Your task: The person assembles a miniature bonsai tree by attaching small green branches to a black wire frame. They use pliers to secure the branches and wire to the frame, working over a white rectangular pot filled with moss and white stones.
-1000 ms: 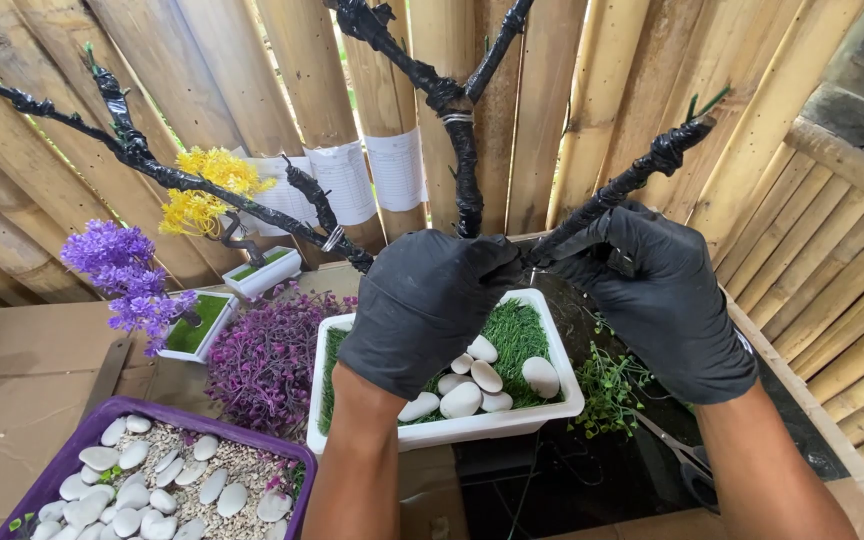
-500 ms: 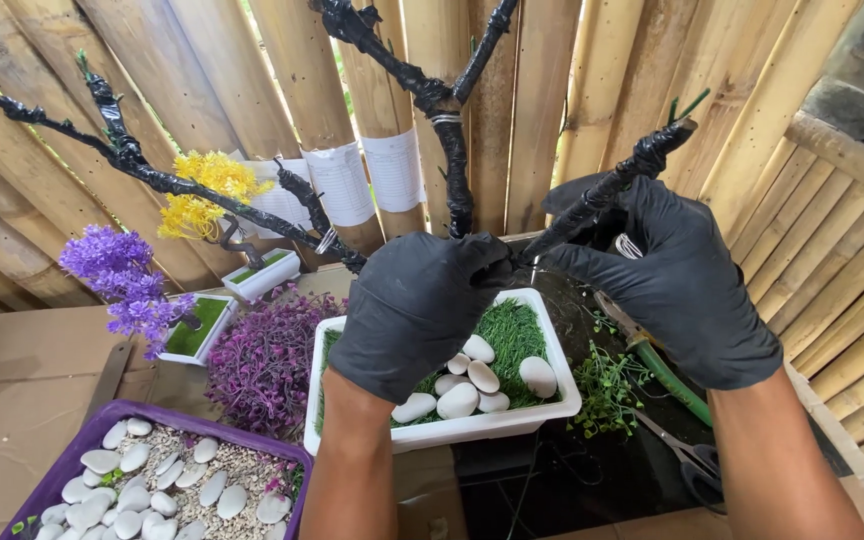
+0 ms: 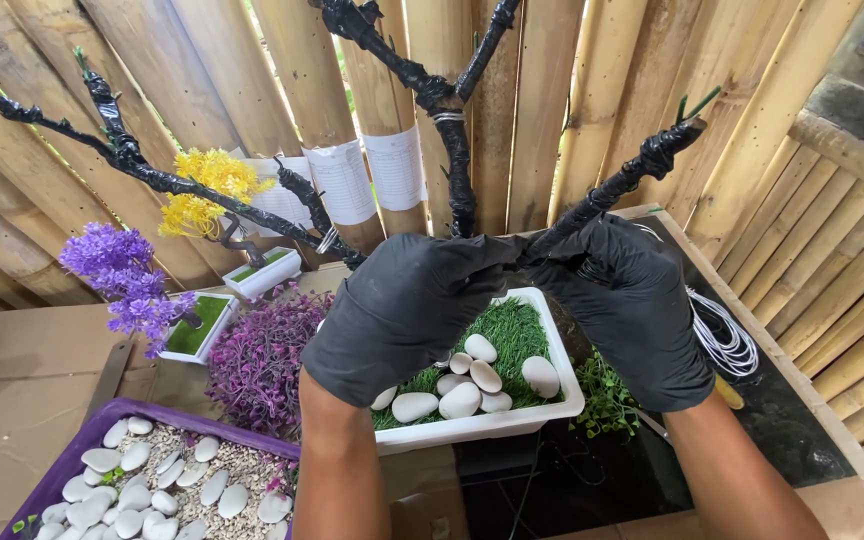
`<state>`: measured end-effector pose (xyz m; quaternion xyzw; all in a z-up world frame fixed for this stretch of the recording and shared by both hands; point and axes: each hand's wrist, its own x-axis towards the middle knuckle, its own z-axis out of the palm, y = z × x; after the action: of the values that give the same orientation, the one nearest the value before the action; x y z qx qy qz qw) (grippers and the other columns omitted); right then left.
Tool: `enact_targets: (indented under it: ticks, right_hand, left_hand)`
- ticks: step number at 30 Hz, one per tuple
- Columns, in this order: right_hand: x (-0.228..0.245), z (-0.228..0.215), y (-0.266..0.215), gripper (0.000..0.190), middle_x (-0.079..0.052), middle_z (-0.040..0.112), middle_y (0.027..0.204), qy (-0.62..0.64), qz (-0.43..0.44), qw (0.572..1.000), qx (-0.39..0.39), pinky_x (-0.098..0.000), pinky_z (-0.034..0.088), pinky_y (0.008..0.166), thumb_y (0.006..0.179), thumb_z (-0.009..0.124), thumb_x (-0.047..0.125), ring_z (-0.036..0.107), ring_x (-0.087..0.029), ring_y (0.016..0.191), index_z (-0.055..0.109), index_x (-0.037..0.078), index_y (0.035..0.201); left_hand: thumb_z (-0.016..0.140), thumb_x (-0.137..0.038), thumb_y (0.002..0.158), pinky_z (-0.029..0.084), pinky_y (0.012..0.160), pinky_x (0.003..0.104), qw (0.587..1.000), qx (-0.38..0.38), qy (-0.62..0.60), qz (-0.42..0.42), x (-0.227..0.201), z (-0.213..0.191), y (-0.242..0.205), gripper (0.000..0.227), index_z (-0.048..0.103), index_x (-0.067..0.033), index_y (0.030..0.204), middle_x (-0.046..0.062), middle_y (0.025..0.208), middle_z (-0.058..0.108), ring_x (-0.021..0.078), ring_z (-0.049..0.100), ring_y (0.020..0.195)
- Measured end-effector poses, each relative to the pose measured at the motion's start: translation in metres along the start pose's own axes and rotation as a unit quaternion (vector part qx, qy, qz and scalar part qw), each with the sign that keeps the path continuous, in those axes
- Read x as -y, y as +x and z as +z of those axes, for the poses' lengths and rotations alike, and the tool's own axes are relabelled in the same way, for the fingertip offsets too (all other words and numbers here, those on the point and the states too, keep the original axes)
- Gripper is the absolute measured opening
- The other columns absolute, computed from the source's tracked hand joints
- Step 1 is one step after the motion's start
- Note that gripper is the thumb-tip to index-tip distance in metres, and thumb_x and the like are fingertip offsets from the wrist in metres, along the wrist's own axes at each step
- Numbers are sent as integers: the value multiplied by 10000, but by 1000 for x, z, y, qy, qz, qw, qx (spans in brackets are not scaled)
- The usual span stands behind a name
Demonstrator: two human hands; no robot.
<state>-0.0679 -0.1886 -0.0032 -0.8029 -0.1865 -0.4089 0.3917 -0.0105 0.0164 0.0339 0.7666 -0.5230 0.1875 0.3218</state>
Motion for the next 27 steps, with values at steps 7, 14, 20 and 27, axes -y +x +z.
enact_targets:
  ticks: [7,14,20,27]
  right_hand:
    - [-18,-6,6,157,-68,758,976,-1,-56,998,39,-336,576,799,904,810,23,721,-193,845,752,63,1045]
    - [0,-20,34,225,-59,783,1033,39,15,985,169,-351,646,903,877,763,152,779,-205,975,757,67,1085]
    - [6,-27,39,204,23,752,914,59,96,968,226,-285,596,773,920,706,271,698,-89,864,772,100,1008]
    - [4,-39,32,296,-72,788,1006,-12,47,982,180,-373,659,792,866,747,231,778,-211,928,763,79,1119]
  left_hand:
    - [643,-113,975,522,609,447,999,-30,-1,13,-2,2,1,142,735,-103,1083,86,883,796,340,758,742]
    - [730,-244,936,465,531,507,996,-51,74,-27,-2,13,2,139,756,-189,1061,94,759,758,401,700,671]
    - [686,-165,945,408,442,507,989,-70,115,-62,-4,21,3,93,669,-164,854,90,617,642,400,578,508]
    - [668,-161,954,439,439,517,986,-74,138,-49,1,24,4,102,723,-160,868,84,640,680,392,621,524]
